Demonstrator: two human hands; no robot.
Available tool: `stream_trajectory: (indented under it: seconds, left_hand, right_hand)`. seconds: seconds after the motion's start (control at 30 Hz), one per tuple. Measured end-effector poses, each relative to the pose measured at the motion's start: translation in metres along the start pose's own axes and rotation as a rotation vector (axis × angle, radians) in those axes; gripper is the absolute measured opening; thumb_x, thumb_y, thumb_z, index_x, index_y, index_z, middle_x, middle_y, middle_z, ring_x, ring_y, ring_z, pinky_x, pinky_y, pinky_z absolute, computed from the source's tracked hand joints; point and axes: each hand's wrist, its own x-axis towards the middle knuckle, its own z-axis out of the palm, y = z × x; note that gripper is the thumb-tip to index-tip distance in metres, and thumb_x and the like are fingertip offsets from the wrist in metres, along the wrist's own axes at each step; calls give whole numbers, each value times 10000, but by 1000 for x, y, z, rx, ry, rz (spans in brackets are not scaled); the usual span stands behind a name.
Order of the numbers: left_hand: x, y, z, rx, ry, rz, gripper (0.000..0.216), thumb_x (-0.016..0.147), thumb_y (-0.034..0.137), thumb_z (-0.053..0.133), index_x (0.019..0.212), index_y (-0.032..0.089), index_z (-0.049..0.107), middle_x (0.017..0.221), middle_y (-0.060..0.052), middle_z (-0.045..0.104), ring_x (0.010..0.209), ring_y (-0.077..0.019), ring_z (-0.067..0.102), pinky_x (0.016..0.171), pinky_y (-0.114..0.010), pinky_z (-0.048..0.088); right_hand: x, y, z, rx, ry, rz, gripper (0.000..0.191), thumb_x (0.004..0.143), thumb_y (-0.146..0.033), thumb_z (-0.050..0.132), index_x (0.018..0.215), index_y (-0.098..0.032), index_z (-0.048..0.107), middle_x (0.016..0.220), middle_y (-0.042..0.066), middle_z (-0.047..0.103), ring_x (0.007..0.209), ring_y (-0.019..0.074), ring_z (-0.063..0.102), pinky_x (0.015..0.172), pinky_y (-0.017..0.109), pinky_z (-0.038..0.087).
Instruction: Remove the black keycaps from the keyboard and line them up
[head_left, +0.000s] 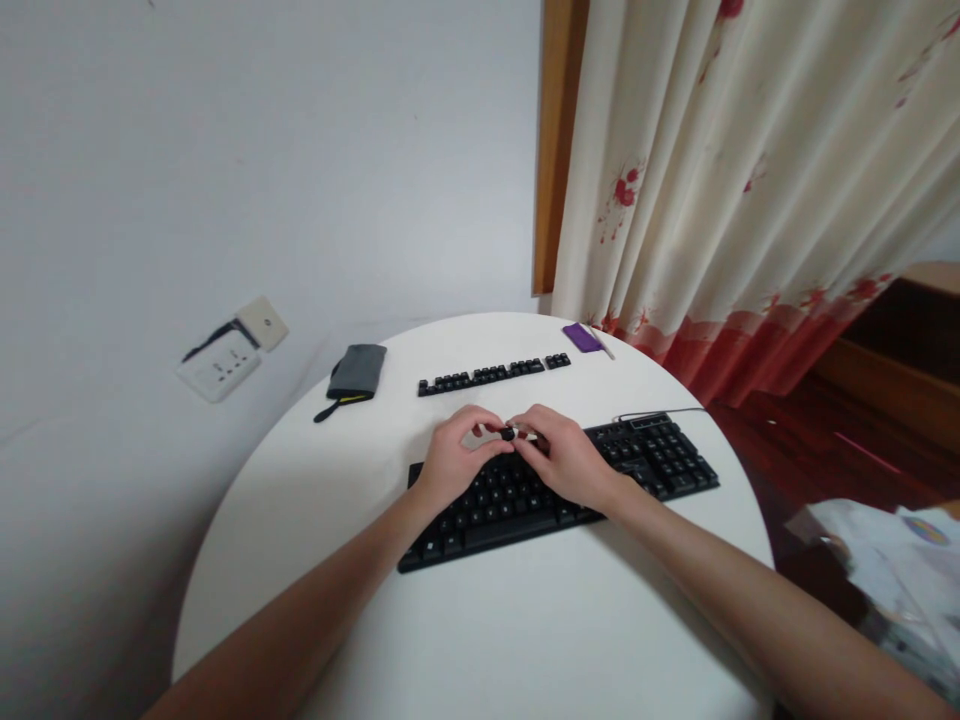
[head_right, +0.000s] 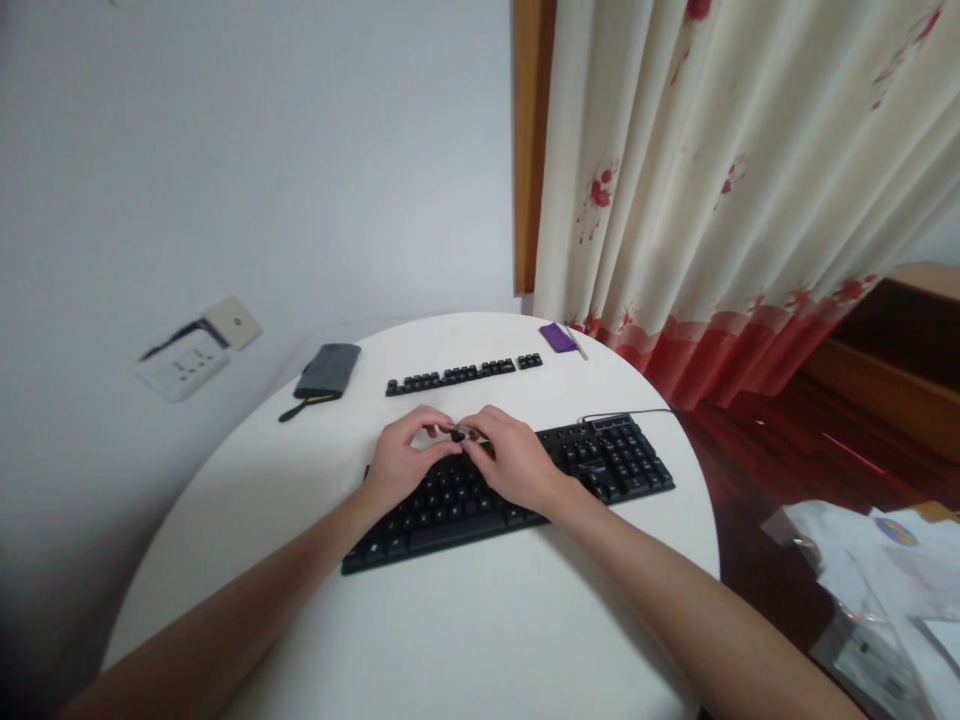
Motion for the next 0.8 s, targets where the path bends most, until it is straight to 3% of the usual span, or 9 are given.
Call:
stream_trajectory:
  seconds: [0.37, 0.8]
  left_hand:
    - [0, -3, 2, -29, -48, -18, 283, 769, 438, 784, 846, 179, 701, 794, -20, 704, 703, -151, 605, 667, -264, 501]
    - [0, -6, 4, -33, -79, -40, 176, 794, 295, 779, 899, 188, 686, 866, -17, 704, 788, -157, 636, 660, -245, 483]
  right_hand:
    - [-1, 8, 1, 16, -2, 40, 66, 895, -200, 653, 960, -197, 667, 844, 20, 618, 756, 158, 560, 700, 270, 418]
    - [2, 12, -5, -79, -4, 80, 39, 878, -185, 657, 916, -191, 658, 841, 17, 636, 756, 156, 573, 700, 262, 419]
